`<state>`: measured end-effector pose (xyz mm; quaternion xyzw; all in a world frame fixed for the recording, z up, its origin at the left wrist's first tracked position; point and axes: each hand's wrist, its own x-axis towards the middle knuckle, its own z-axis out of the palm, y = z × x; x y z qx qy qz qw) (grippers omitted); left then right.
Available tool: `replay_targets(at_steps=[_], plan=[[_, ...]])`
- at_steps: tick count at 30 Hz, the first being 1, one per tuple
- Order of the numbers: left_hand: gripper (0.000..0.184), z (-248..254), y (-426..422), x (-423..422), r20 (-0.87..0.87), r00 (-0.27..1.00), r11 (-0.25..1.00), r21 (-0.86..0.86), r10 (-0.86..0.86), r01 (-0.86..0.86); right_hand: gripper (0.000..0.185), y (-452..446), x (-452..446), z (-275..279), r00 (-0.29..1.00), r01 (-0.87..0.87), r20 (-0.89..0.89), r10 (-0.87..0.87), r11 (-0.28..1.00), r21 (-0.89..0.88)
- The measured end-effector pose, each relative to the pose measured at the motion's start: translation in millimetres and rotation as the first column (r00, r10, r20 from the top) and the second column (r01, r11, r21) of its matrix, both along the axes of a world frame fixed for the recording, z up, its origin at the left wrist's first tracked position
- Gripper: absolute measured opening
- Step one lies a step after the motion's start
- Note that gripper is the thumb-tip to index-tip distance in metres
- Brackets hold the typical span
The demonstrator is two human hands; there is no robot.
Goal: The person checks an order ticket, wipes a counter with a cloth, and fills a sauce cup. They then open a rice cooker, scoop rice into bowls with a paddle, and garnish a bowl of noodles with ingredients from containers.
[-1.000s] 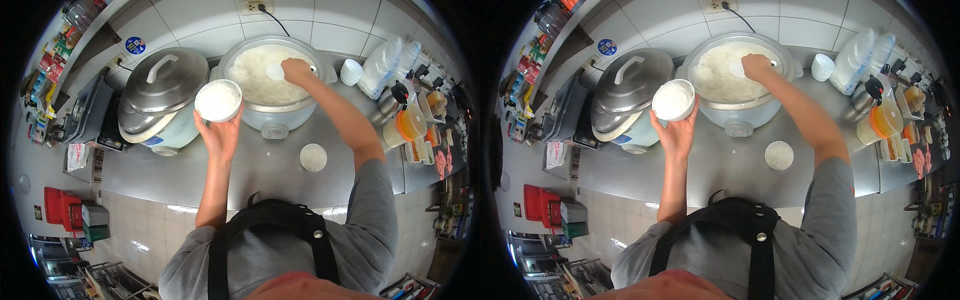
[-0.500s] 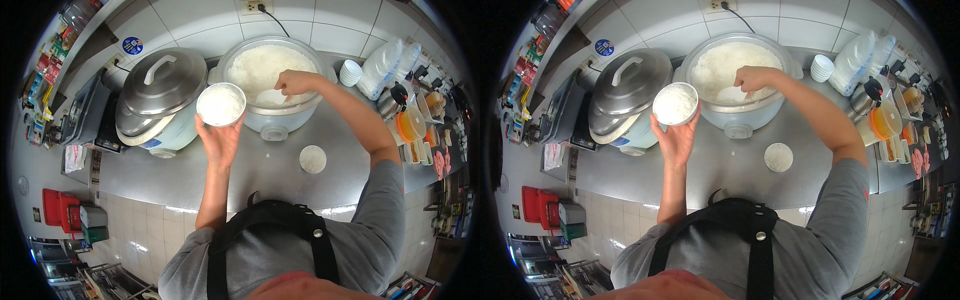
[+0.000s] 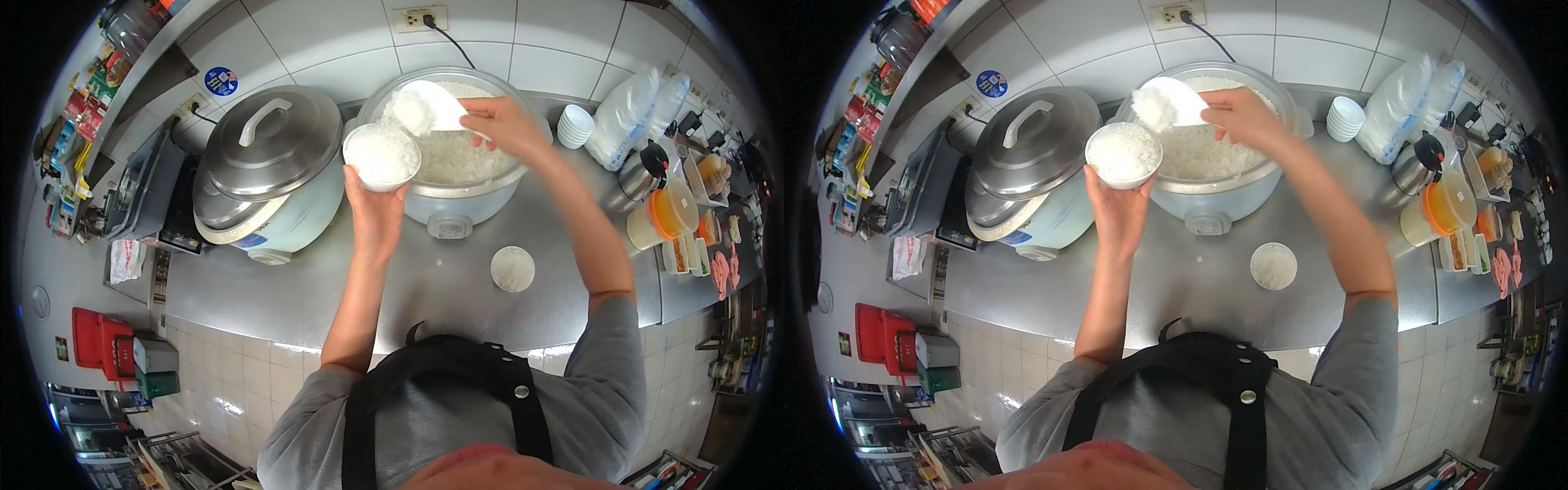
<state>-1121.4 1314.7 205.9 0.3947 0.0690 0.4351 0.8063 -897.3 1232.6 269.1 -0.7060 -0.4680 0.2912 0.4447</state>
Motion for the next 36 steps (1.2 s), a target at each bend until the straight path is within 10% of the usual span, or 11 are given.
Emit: replay_targets(at_steps=[8, 12, 15, 27, 29, 32, 36], plan=[[0.076, 11.9, -10.0, 20.0, 0.003, 1.0, 0.998, 0.065, -0.013, 0.013, 0.042, -16.0, -92.9, -43.5, 0.732, -0.04, 0.543, -0.41, 0.771, 0.636], [0.078, 14.5, -11.6, 20.8, -0.005, 1.0, 0.998, 0.069, 0.014, -0.014, 0.043, -20.8, -85.3, -35.2, 0.734, -0.054, 0.555, -0.393, 0.78, 0.623], [0.079, 11.4, -3.6, 17.8, 0.041, 0.997, 0.998, 0.013, -0.058, 0.058, 0.045, -24.4, -55.7, 4.6, 0.973, 0.111, 0.173, -0.155, 0.964, 0.24], [0.079, 1.9, 1.1, 11.9, 0.061, 0.994, 0.992, -0.09, -0.087, 0.092, 0.042, -10.0, -54.3, -5.1, 0.787, -0.239, 0.599, -0.148, 0.822, 0.517], [0.079, 1.8, -0.8, 9.8, 0.106, 0.991, 0.988, -0.119, -0.084, 0.097, 0.043, -11.5, -46.3, 3.9, 0.995, 0.046, 0.066, -0.074, 0.934, 0.355], [0.08, 3.1, -0.5, 8.2, 0.154, 0.986, 0.986, -0.138, -0.066, 0.088, 0.049, -16.5, -62.5, -6.7, 0.998, 0.025, -0.066, -0.014, 0.986, 0.168], [0.08, 2.6, 0.0, 9.5, 0.151, 0.989, 0.992, -0.129, 0.005, 0.015, 0.051, -26.6, -114.3, -30.1, 0.983, -0.021, 0.163, -0.085, 0.829, 0.558]])
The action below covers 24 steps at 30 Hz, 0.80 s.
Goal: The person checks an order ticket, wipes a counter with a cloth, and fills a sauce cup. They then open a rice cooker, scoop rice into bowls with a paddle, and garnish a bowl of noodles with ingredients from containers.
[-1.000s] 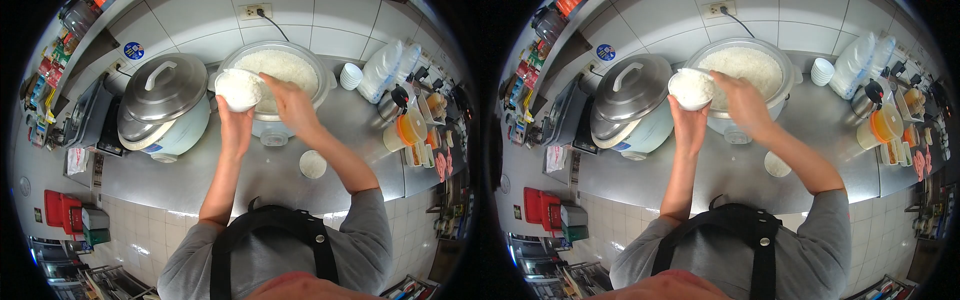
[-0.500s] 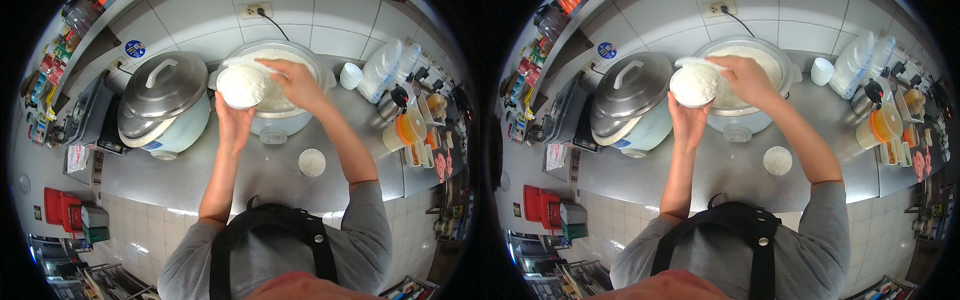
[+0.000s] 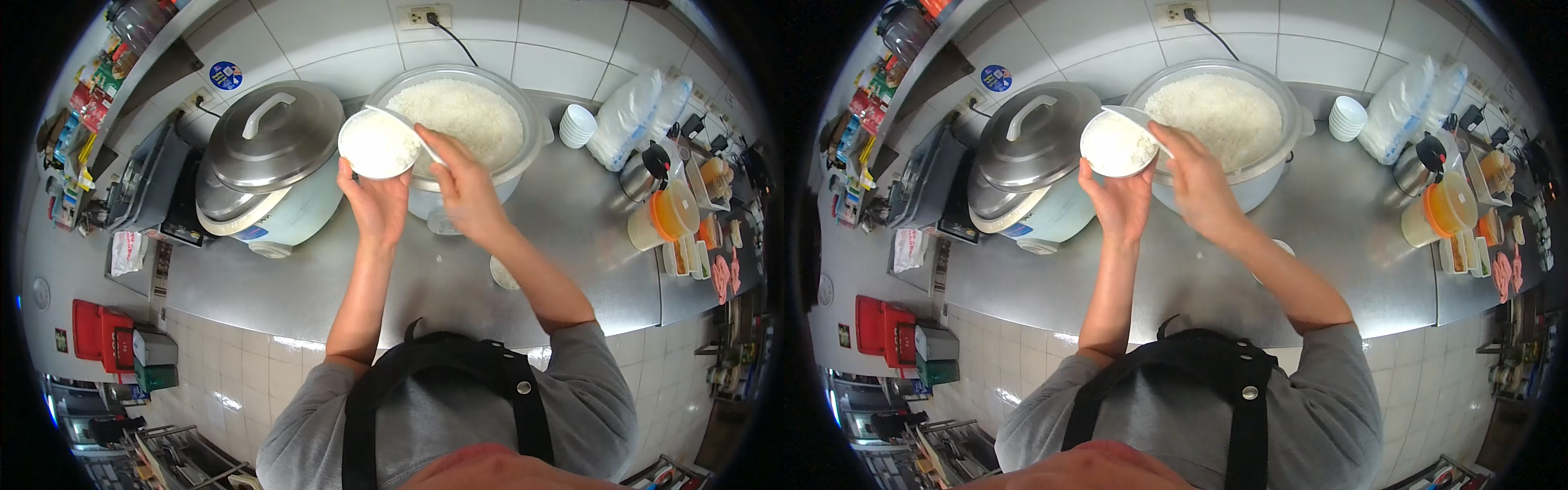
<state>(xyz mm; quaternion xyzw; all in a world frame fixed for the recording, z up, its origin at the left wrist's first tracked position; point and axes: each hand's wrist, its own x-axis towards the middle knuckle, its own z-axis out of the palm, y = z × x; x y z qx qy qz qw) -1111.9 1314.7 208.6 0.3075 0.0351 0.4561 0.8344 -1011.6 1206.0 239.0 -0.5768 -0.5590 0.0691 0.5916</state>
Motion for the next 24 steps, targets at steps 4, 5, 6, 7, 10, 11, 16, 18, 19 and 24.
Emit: replay_targets(at_steps=[4, 5, 6, 7, 10, 11, 16, 18, 19, 24], plan=[[0.08, 2.2, -4.5, -2.9, 0.014, 1.0, 1.0, -0.004, 0.018, -0.018, 0.051, 1.4, -2.6, -3.4, 0.999, 0.008, -0.039, -0.007, 1.0, 0.026], [0.08, 4.3, -8.5, -2.2, 0.038, 0.998, 0.998, -0.033, 0.048, -0.047, 0.052, -2.0, -0.5, 1.4, 0.98, -0.007, -0.201, 0.001, 0.999, -0.031], [0.08, 6.2, -11.2, -1.4, 0.062, 0.995, 0.995, -0.064, 0.078, -0.074, 0.052, -4.1, 1.0, 4.3, 0.934, -0.03, -0.356, -0.003, 0.996, -0.087], [0.08, 2.3, -9.2, -1.5, 0.064, 0.995, 0.995, -0.065, 0.078, -0.074, 0.052, -3.4, -3.1, 0.4, 0.935, -0.03, -0.355, -0.003, 0.996, -0.088], [0.072, -6.5, -8.6, -2.0, 0.13, 0.99, 0.997, -0.072, 0.051, -0.042, 0.059, -1.6, -30.0, -18.0, 0.97, -0.076, -0.234, 0.072, 0.997, -0.007], [0.072, -3.8, -15.3, -4.8, 0.102, 0.994, 0.999, -0.038, 0.031, -0.028, 0.059, -1.0, -38.6, -20.7, 0.988, -0.05, -0.145, 0.054, 0.998, 0.03], [0.073, -11.4, -12.0, -5.3, 0.069, 0.994, 0.996, -0.022, 0.085, -0.084, 0.061, -0.4, -35.1, -10.9, 0.935, -0.054, -0.348, 0.071, 0.997, 0.059], [0.081, -10.8, -15.1, -6.9, 0.011, 0.989, 0.988, 0.033, 0.148, -0.148, 0.058, -0.5, -31.7, -12.5, 0.996, -0.086, 0.033, 0.084, 0.995, 0.056], [0.081, -9.3, -17.3, -9.6, 0.009, 0.989, 0.989, 0.029, 0.145, -0.145, 0.058, -2.0, -21.8, -7.0, 0.996, -0.082, 0.03, 0.08, 0.995, 0.052], [0.08, -21.5, -23.5, -44.7, 0.044, 0.994, 0.993, -0.066, 0.105, -0.102, 0.049, 12.5, 77.4, 3.7, 0.85, 0.283, 0.525, -0.049, 0.883, -0.374]])
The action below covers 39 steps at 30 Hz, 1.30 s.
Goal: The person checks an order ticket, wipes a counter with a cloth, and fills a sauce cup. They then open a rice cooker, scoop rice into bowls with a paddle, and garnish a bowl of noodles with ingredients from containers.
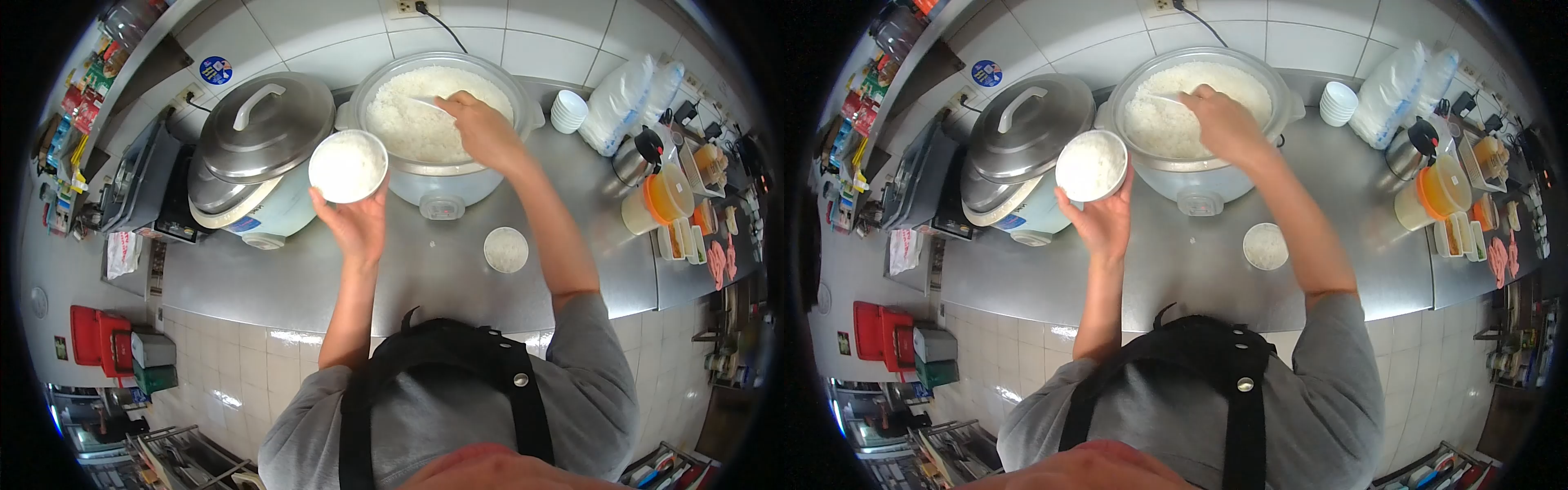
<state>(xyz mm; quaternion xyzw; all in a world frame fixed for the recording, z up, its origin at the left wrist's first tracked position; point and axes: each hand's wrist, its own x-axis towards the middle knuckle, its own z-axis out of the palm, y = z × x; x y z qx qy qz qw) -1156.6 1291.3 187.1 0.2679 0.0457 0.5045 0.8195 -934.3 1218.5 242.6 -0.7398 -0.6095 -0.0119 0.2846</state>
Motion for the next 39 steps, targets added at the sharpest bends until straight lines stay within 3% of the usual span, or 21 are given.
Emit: replay_targets(at_steps=[1, 2, 4, 8, 10, 11, 13, 14, 16, 17, 19, 20, 22, 23, 25, 29, 39], plan=[[0.08, -3.5, -3.9, -6.6, -0.016, 1.0, 1.0, -0.016, -0.015, 0.015, 0.048, 3.1, 14.1, -4.7, 0.988, 0.092, 0.136, -0.066, 0.975, -0.2], [0.08, -9.2, -7.4, -12.8, -0.029, 0.999, 0.999, -0.042, -0.018, 0.017, 0.048, 7.6, 25.9, -14.7, 0.988, 0.097, 0.135, -0.07, 0.974, -0.205], [0.08, -16.2, -18.0, -24.3, -0.06, 0.998, 0.996, -0.082, -0.027, 0.022, 0.042, 15.8, 42.1, -35.7, 0.964, 0.136, 0.266, -0.013, 0.882, -0.45], [0.08, -36.4, -37.8, -45.6, -0.166, 0.98, 0.98, -0.179, -0.111, 0.081, 0.038, 11.7, 64.4, -53.6, 0.924, 0.143, 0.379, 0.057, 0.867, -0.478], [0.081, -48.2, -50.8, -50.9, -0.187, 0.973, 0.977, -0.188, -0.134, 0.098, 0.03, 0.5, 69.3, -52.2, 0.942, 0.075, 0.336, 0.026, 0.955, -0.286], [0.081, -53.9, -56.0, -52.1, -0.2, 0.968, 0.974, -0.193, -0.154, 0.115, 0.03, -5.7, 71.4, -52.1, 0.942, 0.074, 0.333, 0.028, 0.955, -0.289], [0.082, -67.2, -65.5, -56.5, -0.222, 0.96, 0.967, -0.226, -0.169, 0.118, 0.023, -37.0, 56.4, -24.7, 0.988, -0.084, 0.124, 0.092, 0.994, -0.071], [0.083, -73.6, -71.9, -59.2, -0.242, 0.952, 0.959, -0.257, -0.188, 0.124, 0.023, -58.7, 43.2, -10.6, 0.989, -0.083, 0.117, 0.092, 0.993, -0.084], [0.084, -83.4, -82.7, -65.0, -0.275, 0.943, 0.955, -0.277, -0.188, 0.11, 0.025, -100.6, 17.4, 9.3, 0.964, -0.041, -0.259, -0.066, 0.922, -0.385], [0.086, -87.8, -87.4, -68.5, -0.307, 0.934, 0.954, -0.284, -0.186, 0.096, 0.025, -114.5, 19.3, -8.3, 0.962, -0.036, -0.264, -0.077, 0.917, -0.397], [0.086, -97.2, -94.6, -76.0, -0.315, 0.928, 0.947, -0.307, -0.198, 0.098, 0.051, -141.0, 28.2, -75.4, 0.89, -0.122, -0.442, -0.11, 0.877, -0.464], [0.086, -100.5, -100.0, -79.9, -0.321, 0.926, 0.942, -0.322, -0.198, 0.09, 0.051, -152.5, 21.6, -108.1, 0.887, -0.116, -0.445, -0.125, 0.872, -0.476], [0.086, -103.7, -108.5, -84.3, -0.333, 0.918, 0.935, -0.342, -0.217, 0.098, 0.09, -177.4, 6.2, -162.3, 0.969, 0.02, -0.22, -0.111, 0.925, -0.381], [0.086, -104.4, -111.4, -85.4, -0.343, 0.912, 0.933, -0.344, -0.225, 0.1, 0.09, -184.7, -0.8, -171.9, 0.967, 0.031, -0.222, -0.125, 0.922, -0.387], [0.084, -105.7, -114.9, -85.3, -0.337, 0.902, 0.922, -0.359, -0.271, 0.143, 0.12, -190.0, -17.0, -184.3, 0.961, 0.152, -0.145, -0.236, 0.887, -0.436], [0.082, -113.4, -109.0, -76.2, -0.329, 0.857, 0.88, -0.404, -0.396, 0.251, 0.124, -189.9, -32.4, -204.9, 0.916, 0.211, -0.247, -0.315, 0.904, -0.372], [0.074, -125.6, -116.5, -8.9, -0.354, 0.674, 0.756, -0.401, -0.649, 0.517, 0.125, -191.1, -55.0, -222.5, 0.845, 0.461, -0.182, -0.504, 0.856, -0.233]])
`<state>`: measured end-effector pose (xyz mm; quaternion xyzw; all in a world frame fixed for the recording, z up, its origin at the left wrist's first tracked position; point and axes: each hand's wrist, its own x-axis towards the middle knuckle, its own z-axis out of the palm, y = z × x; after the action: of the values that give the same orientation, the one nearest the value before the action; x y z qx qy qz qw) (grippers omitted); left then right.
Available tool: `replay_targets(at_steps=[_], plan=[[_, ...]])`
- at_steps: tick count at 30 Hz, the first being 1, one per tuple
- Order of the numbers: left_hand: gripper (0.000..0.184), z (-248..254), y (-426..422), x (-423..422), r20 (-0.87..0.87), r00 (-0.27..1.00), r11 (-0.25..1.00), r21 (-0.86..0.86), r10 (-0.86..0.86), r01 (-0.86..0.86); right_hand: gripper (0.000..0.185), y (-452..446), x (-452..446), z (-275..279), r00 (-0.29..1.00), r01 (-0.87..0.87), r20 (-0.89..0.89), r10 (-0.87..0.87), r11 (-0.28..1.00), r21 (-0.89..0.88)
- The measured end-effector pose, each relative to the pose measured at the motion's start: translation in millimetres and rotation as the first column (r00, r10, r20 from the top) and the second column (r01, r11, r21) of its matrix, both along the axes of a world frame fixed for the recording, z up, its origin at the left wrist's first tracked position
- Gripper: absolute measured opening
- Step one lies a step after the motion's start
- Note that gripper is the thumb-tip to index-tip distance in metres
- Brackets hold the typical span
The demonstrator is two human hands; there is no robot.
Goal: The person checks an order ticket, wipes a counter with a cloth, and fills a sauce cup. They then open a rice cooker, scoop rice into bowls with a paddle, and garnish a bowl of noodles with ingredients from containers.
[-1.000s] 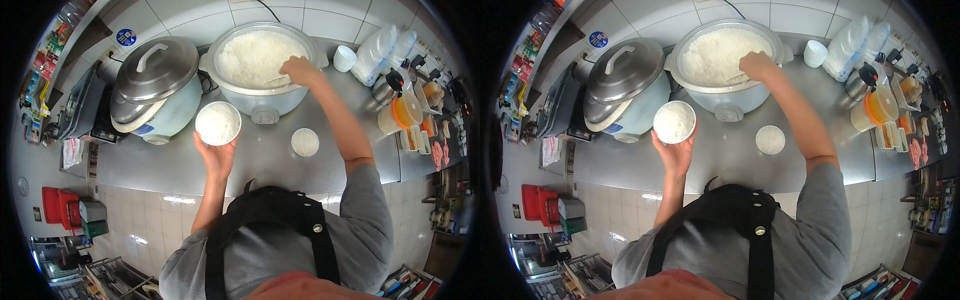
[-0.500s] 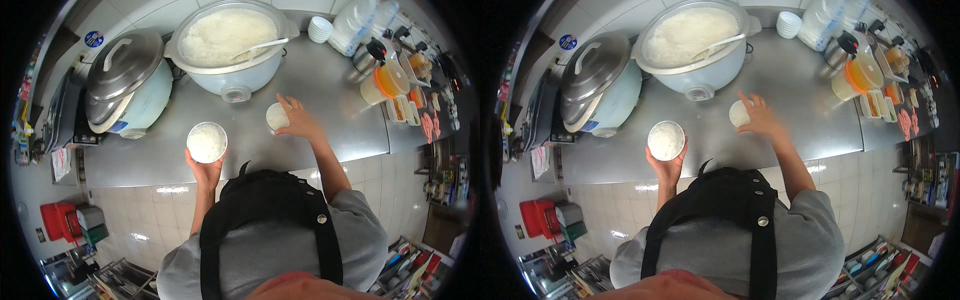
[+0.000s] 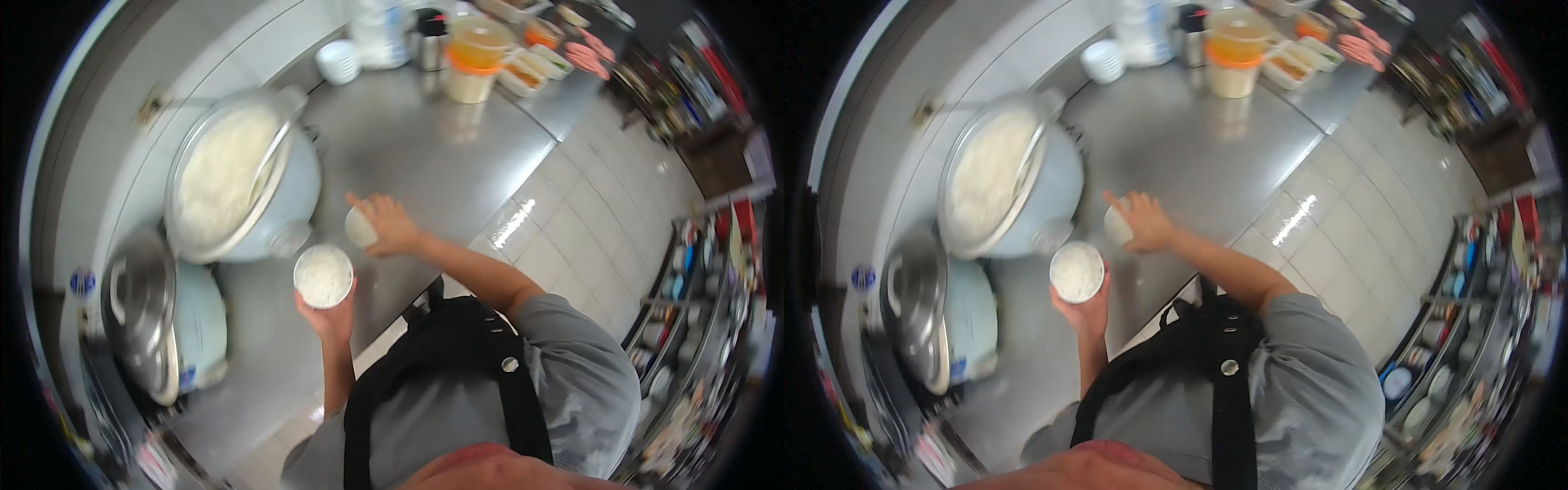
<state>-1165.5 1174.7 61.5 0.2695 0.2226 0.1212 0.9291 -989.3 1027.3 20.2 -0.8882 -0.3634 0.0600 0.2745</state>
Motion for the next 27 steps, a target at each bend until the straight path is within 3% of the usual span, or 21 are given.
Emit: replay_targets(at_steps=[2, 4, 7, 11, 13, 16, 18, 27], plan=[[0.074, -7.3, -10.2, 11.5, 0.029, 0.995, 0.994, -0.033, -0.099, 0.1, 0.125, -23.8, -4.0, 1.9, 0.998, 0.064, 0.02, -0.064, 0.998, 0.013], [0.074, -8.5, -25.7, 24.6, 0.043, 0.987, 0.986, -0.061, -0.155, 0.158, 0.126, -51.2, -4.9, 0.5, 0.994, 0.107, -0.036, -0.103, 0.98, 0.166], [0.075, -8.5, -57.0, 44.9, 0.034, 0.964, 0.962, -0.058, -0.264, 0.266, 0.125, -113.5, -8.1, 13.0, 0.959, 0.273, -0.132, -0.251, 0.943, 0.19], [0.077, -10.7, -122.9, 91.0, 0.052, 0.917, 0.913, -0.08, -0.396, 0.399, 0.123, -227.8, -7.5, 20.3, 0.908, 0.419, -0.104, -0.405, 0.882, 0.217], [0.077, -5.9, -169.7, 121.1, 0.066, 0.899, 0.895, -0.092, -0.432, 0.437, 0.122, -290.7, -5.3, 29.9, 0.845, 0.533, -0.148, -0.514, 0.833, 0.148], [0.079, 4.5, -245.5, 165.7, 0.116, 0.834, 0.824, -0.131, -0.54, 0.551, 0.121, -379.6, -2.1, 32.8, 0.789, 0.614, -0.109, -0.605, 0.775, 0.148], [0.081, 8.1, -296.9, 199.2, 0.239, 0.749, 0.695, -0.279, -0.618, 0.663, 0.122, -431.5, -0.2, 34.4, 0.76, 0.65, -0.122, -0.639, 0.748, 0.131], [0.088, 21.1, -456.7, 302.2, 0.228, 0.616, 0.573, -0.23, -0.754, 0.787, 0.123, -582.8, 51.3, 20.3, 0.61, 0.787, -0.119, -0.783, 0.582, 0.206]])
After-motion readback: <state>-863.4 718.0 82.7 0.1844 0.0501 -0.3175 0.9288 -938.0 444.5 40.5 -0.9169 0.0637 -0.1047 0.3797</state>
